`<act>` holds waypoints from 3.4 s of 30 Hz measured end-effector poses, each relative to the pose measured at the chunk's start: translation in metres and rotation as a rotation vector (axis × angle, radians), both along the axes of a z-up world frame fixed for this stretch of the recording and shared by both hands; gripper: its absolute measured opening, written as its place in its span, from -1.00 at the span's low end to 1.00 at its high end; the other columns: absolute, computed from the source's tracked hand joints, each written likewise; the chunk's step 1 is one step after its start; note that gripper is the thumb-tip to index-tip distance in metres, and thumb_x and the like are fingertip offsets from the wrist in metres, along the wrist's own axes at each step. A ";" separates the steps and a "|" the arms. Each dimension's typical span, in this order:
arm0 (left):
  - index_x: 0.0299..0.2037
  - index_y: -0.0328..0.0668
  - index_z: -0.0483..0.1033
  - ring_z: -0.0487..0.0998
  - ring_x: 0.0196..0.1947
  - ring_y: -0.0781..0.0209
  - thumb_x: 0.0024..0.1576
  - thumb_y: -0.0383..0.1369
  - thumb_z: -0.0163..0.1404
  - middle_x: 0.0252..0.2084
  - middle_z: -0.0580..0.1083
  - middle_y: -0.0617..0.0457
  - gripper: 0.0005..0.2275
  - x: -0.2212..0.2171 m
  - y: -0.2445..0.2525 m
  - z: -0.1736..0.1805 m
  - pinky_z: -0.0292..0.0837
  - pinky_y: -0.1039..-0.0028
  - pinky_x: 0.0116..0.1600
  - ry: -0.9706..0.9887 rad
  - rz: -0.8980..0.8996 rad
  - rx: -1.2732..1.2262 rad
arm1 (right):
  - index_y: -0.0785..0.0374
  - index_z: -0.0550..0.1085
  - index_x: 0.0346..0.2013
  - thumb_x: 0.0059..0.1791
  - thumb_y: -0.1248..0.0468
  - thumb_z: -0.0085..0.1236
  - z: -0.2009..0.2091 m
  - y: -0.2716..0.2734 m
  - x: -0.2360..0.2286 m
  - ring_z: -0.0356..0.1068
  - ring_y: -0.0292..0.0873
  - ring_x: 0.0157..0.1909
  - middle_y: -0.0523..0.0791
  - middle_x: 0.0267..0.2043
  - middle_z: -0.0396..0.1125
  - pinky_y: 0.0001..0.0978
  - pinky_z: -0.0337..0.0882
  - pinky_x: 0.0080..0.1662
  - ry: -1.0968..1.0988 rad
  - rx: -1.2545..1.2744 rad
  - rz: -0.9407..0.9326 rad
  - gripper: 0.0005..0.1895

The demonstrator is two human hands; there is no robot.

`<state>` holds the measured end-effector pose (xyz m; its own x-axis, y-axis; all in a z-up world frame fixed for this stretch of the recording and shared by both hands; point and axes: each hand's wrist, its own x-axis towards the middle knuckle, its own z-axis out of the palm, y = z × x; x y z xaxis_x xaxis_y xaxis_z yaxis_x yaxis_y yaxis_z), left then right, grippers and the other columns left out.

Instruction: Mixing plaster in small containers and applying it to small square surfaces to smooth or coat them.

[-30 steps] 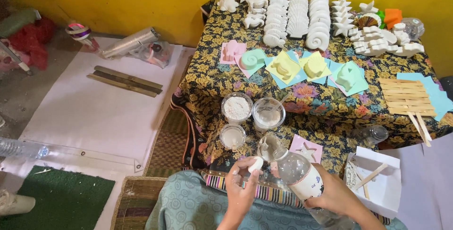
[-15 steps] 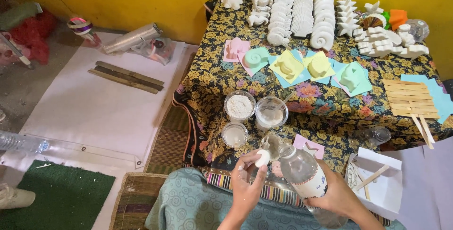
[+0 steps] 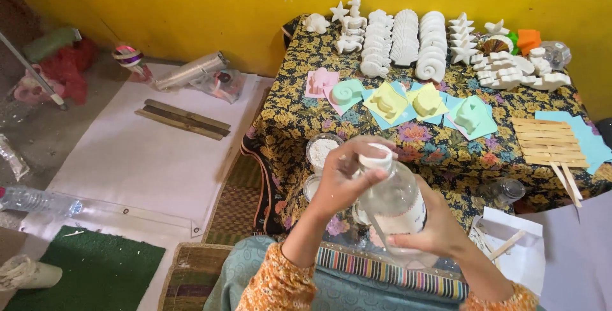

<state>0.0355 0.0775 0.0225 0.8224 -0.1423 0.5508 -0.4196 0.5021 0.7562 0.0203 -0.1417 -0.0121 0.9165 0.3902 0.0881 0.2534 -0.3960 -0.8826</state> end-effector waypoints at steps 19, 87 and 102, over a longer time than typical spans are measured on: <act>0.31 0.00 0.36 0.50 0.18 -0.37 0.24 -0.29 0.19 0.10 0.44 -0.41 -0.56 0.165 0.114 0.081 0.36 -0.03 0.34 -0.123 0.592 0.403 | 0.23 0.12 0.28 -0.45 0.35 0.72 0.006 0.210 0.213 0.22 -0.01 0.30 0.02 0.27 0.24 0.06 0.28 0.30 -0.152 0.765 0.028 0.17; 0.06 -0.10 0.27 0.62 -0.08 0.03 -0.34 -0.46 0.38 -0.05 0.54 -0.06 -0.29 -0.028 -0.062 -0.183 0.58 0.31 -0.03 0.248 0.288 0.713 | 0.14 0.61 -0.18 -0.14 0.42 0.09 -0.071 -0.040 -0.021 0.21 -0.24 -0.28 -0.32 0.04 0.49 -0.44 0.33 -0.21 -0.910 -0.357 0.154 -0.71; 0.08 -0.24 0.33 0.59 -0.07 0.00 -0.26 -0.47 0.38 0.03 0.47 -0.07 -0.34 -0.021 -0.084 -0.216 0.53 0.31 0.04 -0.060 0.640 0.548 | 0.28 0.52 -0.18 -0.21 0.49 0.08 -0.094 -0.039 -0.032 0.43 -0.11 -0.08 -0.13 -0.08 0.48 -0.28 0.40 0.02 -0.715 -0.268 0.073 -0.68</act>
<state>0.0140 -0.0069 -0.1932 0.8070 0.0812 0.5850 -0.5455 -0.2771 0.7910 -0.0114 -0.1805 -0.1064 0.6432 0.5393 0.5436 0.7603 -0.5337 -0.3702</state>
